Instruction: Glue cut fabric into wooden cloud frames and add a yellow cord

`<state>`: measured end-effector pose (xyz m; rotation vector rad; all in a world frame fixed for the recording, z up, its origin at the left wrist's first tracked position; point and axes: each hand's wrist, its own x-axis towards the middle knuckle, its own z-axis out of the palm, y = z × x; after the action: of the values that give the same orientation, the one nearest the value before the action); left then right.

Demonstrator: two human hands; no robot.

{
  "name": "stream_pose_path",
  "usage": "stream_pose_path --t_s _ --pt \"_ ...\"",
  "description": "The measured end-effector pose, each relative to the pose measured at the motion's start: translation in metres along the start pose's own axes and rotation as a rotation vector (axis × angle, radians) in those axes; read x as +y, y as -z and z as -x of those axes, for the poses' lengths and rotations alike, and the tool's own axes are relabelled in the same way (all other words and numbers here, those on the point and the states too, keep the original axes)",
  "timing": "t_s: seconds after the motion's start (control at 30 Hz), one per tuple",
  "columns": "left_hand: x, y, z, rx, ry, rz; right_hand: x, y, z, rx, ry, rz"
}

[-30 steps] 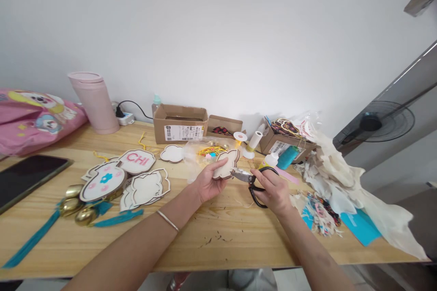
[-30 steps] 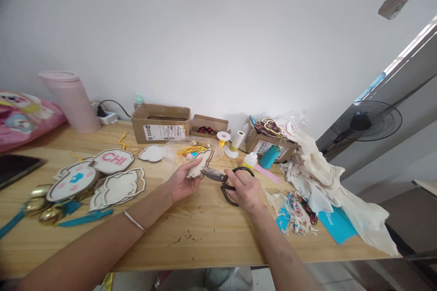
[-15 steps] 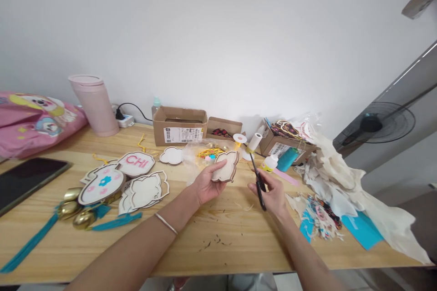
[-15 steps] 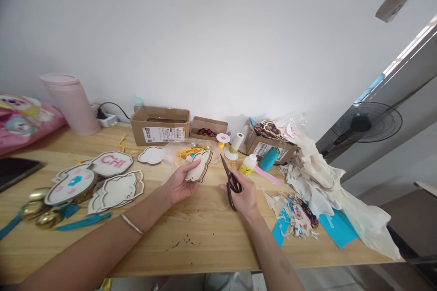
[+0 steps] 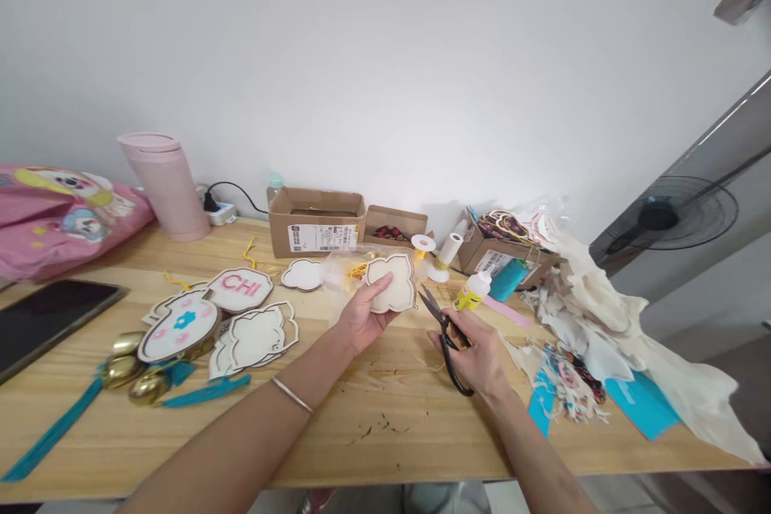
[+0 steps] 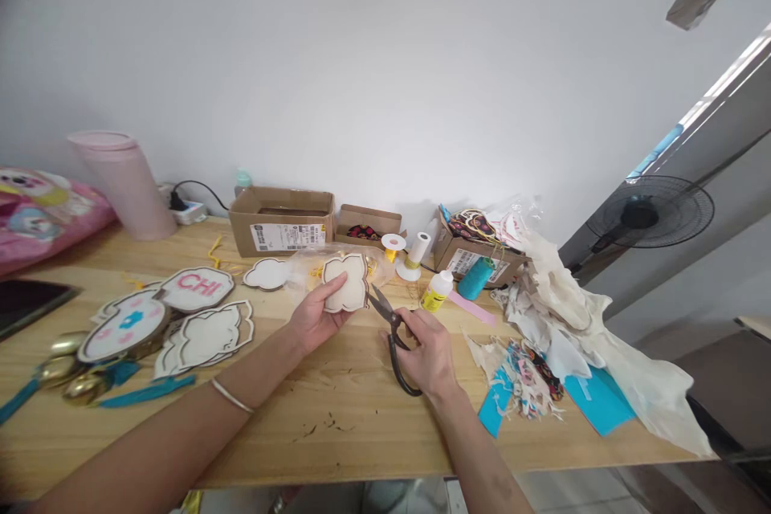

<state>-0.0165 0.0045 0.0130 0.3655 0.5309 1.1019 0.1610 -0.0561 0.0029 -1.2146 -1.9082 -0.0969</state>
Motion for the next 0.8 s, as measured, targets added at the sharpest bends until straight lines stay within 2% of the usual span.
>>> stream_pose_path --t_s 0.17,0.3,0.8 --pt "-0.003 0.002 -0.003 -0.057 -0.153 -0.102 -0.006 0.003 0.002 -0.076 -0.059 0.027" --pt "-0.005 0.003 -0.004 -0.068 -0.219 -0.162 -0.009 0.009 0.001 -0.111 -0.110 0.043" --pt "-0.007 0.003 -0.004 -0.035 -0.269 -0.225 -0.009 0.015 -0.001 -0.133 -0.112 0.107"
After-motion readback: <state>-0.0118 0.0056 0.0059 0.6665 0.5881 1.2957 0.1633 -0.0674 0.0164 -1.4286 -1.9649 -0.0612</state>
